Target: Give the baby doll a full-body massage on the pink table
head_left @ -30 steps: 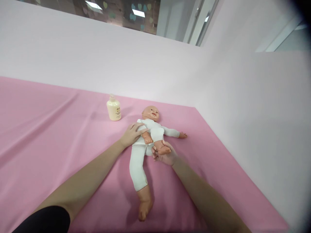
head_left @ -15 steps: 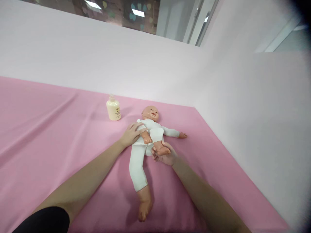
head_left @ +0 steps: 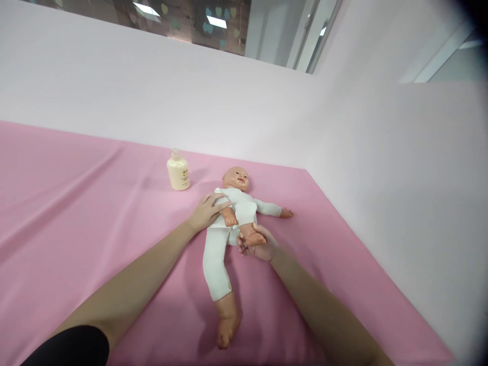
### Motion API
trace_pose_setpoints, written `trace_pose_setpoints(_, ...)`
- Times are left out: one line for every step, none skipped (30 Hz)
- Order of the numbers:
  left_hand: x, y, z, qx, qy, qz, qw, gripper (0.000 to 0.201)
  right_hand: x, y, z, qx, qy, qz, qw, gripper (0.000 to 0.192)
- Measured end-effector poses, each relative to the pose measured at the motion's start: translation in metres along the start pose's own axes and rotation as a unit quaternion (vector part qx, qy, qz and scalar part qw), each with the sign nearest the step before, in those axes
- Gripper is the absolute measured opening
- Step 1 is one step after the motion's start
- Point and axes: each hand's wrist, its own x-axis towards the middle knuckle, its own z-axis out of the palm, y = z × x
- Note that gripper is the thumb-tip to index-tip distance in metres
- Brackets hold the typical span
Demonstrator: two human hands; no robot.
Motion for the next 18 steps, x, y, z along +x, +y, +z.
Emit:
trace_pose_setpoints(0.0001, 0.0, 0.0001, 0.0, 0.001, 0.002, 1.0, 0.039, -0.0002, 0.0, 0.0, -0.001, 0.003, 0.0, 1.0, 0.046)
trace_pose_setpoints(0.0001, 0.0, 0.0002, 0.0, 0.002, 0.003, 1.0, 0.039, -0.0003, 0.0, 0.0, -0.002, 0.006, 0.0, 1.0, 0.046)
trace_pose_setpoints(0.0001, 0.0, 0.0004, 0.001, 0.003, 0.003, 1.0, 0.039, -0.0004, 0.0001, 0.0, -0.003, 0.009, 0.001, 1.0, 0.046)
trace_pose_setpoints(0.0001, 0.0001, 0.0006, 0.002, 0.004, 0.003, 1.0, 0.039, -0.0005, 0.0002, 0.0, -0.005, 0.011, 0.002, 1.0, 0.046)
trace_pose_setpoints(0.0, 0.0001, 0.0006, 0.004, 0.004, 0.003, 1.0, 0.039, -0.0006, 0.0003, 0.0001, -0.006, 0.011, 0.003, 1.0, 0.046)
trace_pose_setpoints(0.0, 0.0002, 0.0006, 0.006, 0.003, 0.003, 1.0, 0.038, -0.0006, 0.0004, 0.0001, -0.007, 0.01, 0.002, 1.0, 0.046)
trace_pose_setpoints(0.0001, 0.0004, 0.0004, 0.01, 0.002, 0.003, 1.0, 0.038, -0.0007, 0.0006, 0.0001, -0.007, 0.009, 0.0, 1.0, 0.046)
trace_pose_setpoints(0.0002, 0.0006, 0.0002, 0.013, 0.001, 0.005, 1.0, 0.038, -0.0007, 0.0007, 0.0, -0.007, 0.007, -0.001, 1.0, 0.046)
trace_pose_setpoints(0.0003, 0.0007, -0.0001, 0.016, 0.0, 0.006, 1.0, 0.038, -0.0007, 0.0008, -0.0001, -0.007, 0.008, -0.002, 1.0, 0.047)
trace_pose_setpoints(0.0004, 0.0009, -0.0004, 0.018, 0.0, 0.007, 1.0, 0.038, -0.0007, 0.0009, -0.0002, -0.007, 0.01, -0.002, 1.0, 0.047)
trace_pose_setpoints(0.0005, 0.0011, -0.0006, 0.018, -0.001, 0.006, 1.0, 0.038, -0.0008, 0.0008, -0.0003, -0.008, 0.014, 0.0, 1.0, 0.047)
trace_pose_setpoints(0.0006, 0.0012, -0.0007, 0.018, -0.002, 0.005, 1.0, 0.037, -0.0009, 0.0007, -0.0004, -0.009, 0.018, 0.003, 1.0, 0.047)
trace_pose_setpoints(0.0006, 0.0013, -0.0007, 0.017, -0.003, 0.003, 1.0, 0.037, -0.001, 0.0005, -0.0004, -0.01, 0.022, 0.005, 1.0, 0.047)
trace_pose_setpoints(0.0006, 0.0013, -0.0005, 0.016, -0.005, 0.002, 1.0, 0.037, -0.0012, 0.0003, -0.0004, -0.01, 0.024, 0.005, 1.0, 0.047)
trace_pose_setpoints(0.0005, 0.0012, -0.0003, 0.016, -0.007, 0.001, 1.0, 0.037, -0.0015, 0.0002, -0.0002, -0.008, 0.023, 0.007, 1.0, 0.047)
trace_pose_setpoints(0.0005, 0.001, 0.0, 0.015, -0.008, 0.0, 1.0, 0.038, -0.0018, 0.0003, 0.0001, -0.007, 0.021, 0.009, 1.0, 0.047)
trace_pose_setpoints(0.0004, 0.0008, 0.0003, 0.014, -0.01, -0.001, 1.0, 0.038, -0.0022, 0.0004, 0.0006, -0.006, 0.019, 0.013, 1.0, 0.047)
trace_pose_setpoints(0.0003, 0.0006, 0.0006, 0.012, -0.01, -0.004, 1.0, 0.038, -0.0026, 0.0008, 0.0012, -0.008, 0.016, 0.018, 1.0, 0.047)
